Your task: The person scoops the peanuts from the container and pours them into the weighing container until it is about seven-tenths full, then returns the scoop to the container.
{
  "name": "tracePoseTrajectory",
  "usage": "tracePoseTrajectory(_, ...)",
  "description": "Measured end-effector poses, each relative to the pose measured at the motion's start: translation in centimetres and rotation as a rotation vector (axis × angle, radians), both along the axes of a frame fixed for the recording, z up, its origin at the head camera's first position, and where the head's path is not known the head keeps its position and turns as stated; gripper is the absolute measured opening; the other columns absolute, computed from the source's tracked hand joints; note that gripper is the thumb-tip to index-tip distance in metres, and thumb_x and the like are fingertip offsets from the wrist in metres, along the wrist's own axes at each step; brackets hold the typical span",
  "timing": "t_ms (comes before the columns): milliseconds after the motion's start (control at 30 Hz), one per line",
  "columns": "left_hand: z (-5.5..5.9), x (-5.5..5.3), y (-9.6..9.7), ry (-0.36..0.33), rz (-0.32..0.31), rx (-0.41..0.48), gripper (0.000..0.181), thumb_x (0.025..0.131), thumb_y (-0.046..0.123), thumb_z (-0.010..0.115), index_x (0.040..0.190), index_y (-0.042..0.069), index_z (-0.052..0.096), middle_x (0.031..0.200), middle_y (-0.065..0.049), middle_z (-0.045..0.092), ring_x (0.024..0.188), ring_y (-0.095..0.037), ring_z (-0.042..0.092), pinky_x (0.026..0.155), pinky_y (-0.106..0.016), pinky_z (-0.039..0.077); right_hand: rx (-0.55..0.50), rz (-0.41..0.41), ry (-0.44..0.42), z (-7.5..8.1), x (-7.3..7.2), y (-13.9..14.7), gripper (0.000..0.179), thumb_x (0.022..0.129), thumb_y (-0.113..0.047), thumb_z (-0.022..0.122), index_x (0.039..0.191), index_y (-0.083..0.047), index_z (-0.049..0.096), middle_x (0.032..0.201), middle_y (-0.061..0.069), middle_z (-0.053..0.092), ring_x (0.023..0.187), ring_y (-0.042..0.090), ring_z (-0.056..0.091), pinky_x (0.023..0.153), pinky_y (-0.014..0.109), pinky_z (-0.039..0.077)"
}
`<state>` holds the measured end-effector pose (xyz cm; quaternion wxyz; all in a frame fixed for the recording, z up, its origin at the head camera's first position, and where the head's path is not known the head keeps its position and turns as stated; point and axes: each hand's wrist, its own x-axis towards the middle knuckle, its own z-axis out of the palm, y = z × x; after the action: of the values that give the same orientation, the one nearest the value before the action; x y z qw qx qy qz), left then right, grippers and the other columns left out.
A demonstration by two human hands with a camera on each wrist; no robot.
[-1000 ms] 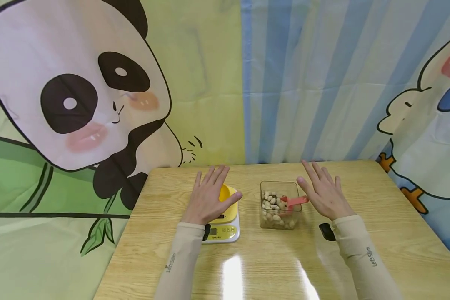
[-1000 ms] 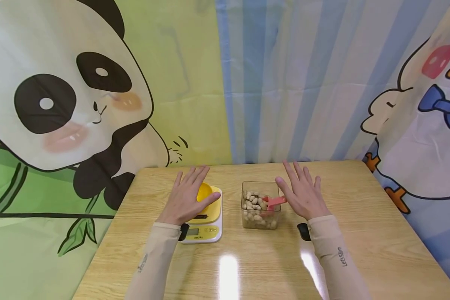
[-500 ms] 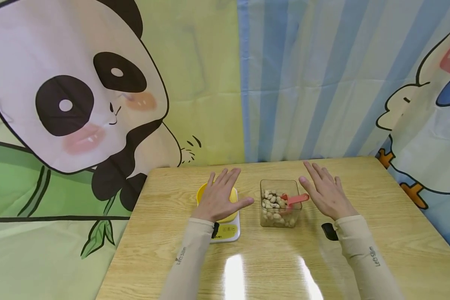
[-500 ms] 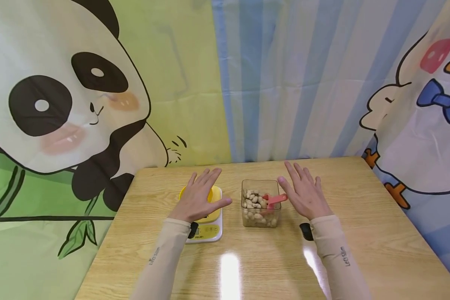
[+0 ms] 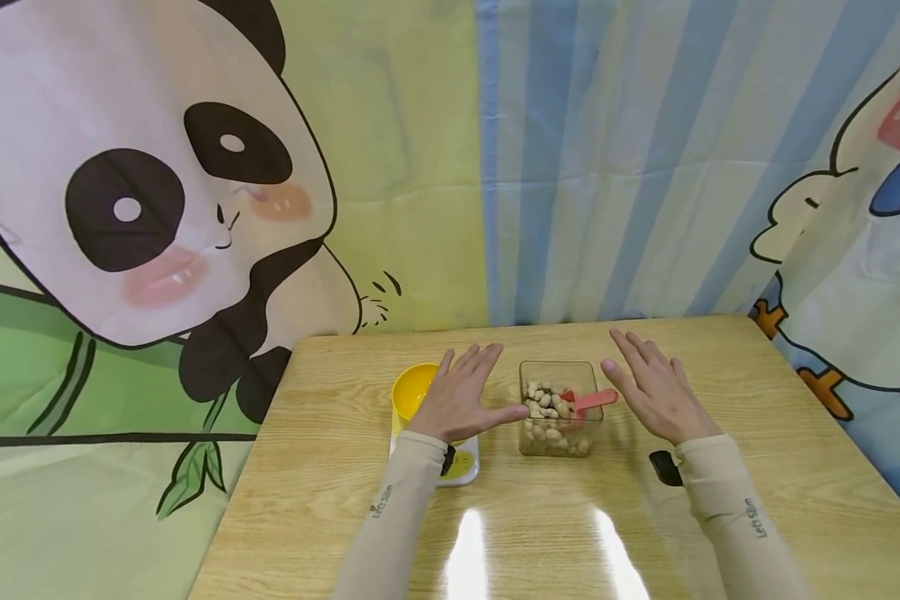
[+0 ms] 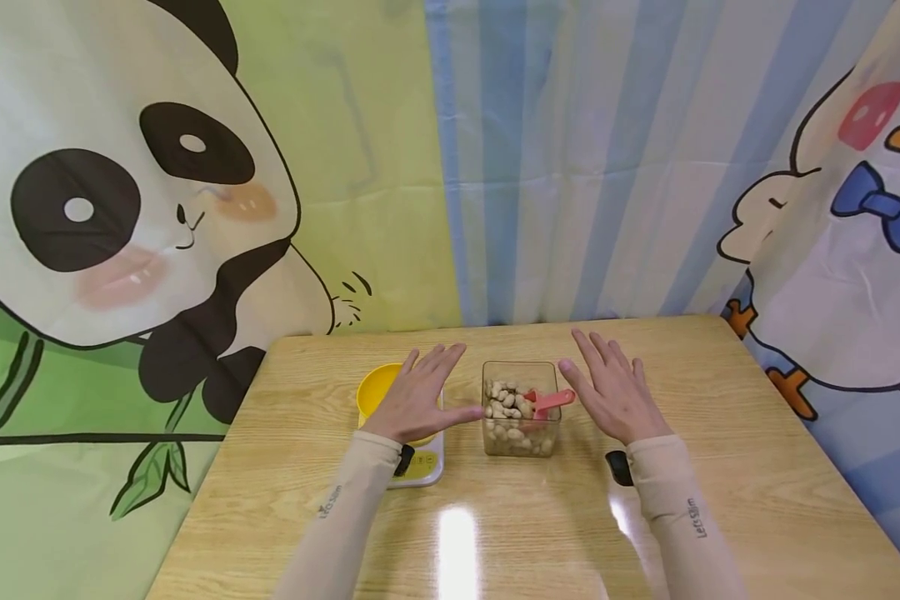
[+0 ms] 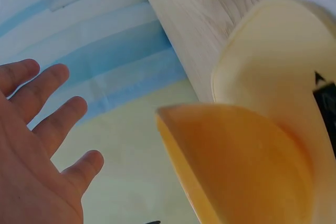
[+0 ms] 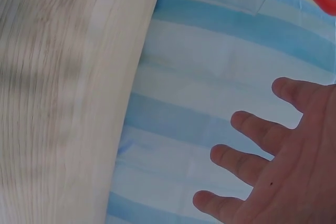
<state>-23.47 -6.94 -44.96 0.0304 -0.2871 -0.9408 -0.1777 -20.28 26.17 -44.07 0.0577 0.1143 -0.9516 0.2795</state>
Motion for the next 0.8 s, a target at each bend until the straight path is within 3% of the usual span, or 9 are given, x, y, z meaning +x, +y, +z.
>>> tracePoseTrajectory(233, -0.5, -0.4, 1.0, -0.003, -0.021, -0.013, 0.109, 0.082, 0.09, 0.04, 0.164, 0.023, 0.016, 0.166, 0.003, 0.024, 0.153, -0.021, 0.021, 0.125, -0.048, 0.002, -0.004, 0.042, -0.003, 0.0, 0.0, 0.9, 0.064, 0.109, -0.048, 0.038, 0.164, -0.027, 0.013, 0.165, 0.022, 0.018, 0.147, 0.055, 0.015, 0.11, 0.079, 0.005)
tracePoseTrajectory(400, -0.7, -0.6, 1.6, 0.007, -0.031, -0.023, 0.109, 0.082, 0.088, 0.041, 0.163, 0.019, 0.021, 0.165, 0.001, 0.028, 0.153, -0.022, 0.023, 0.125, -0.05, 0.005, -0.013, 0.094, -0.002, 0.0, 0.3, 1.6, 0.065, 0.108, -0.044, 0.043, 0.164, -0.028, 0.014, 0.165, 0.019, 0.021, 0.147, 0.051, 0.02, 0.11, 0.076, 0.016)
tracePoseTrajectory(800, -1.0, -1.0, 2.5, 0.001, -0.046, -0.038, 0.108, 0.081, 0.089, 0.042, 0.163, 0.021, 0.022, 0.164, 0.0, 0.032, 0.152, -0.021, 0.025, 0.125, -0.05, 0.005, 0.028, 0.164, -0.064, 0.4, 1.1, 2.6, 0.075, 0.103, -0.048, 0.054, 0.163, -0.035, 0.012, 0.162, 0.011, 0.034, 0.145, 0.045, 0.031, 0.106, 0.074, 0.029)
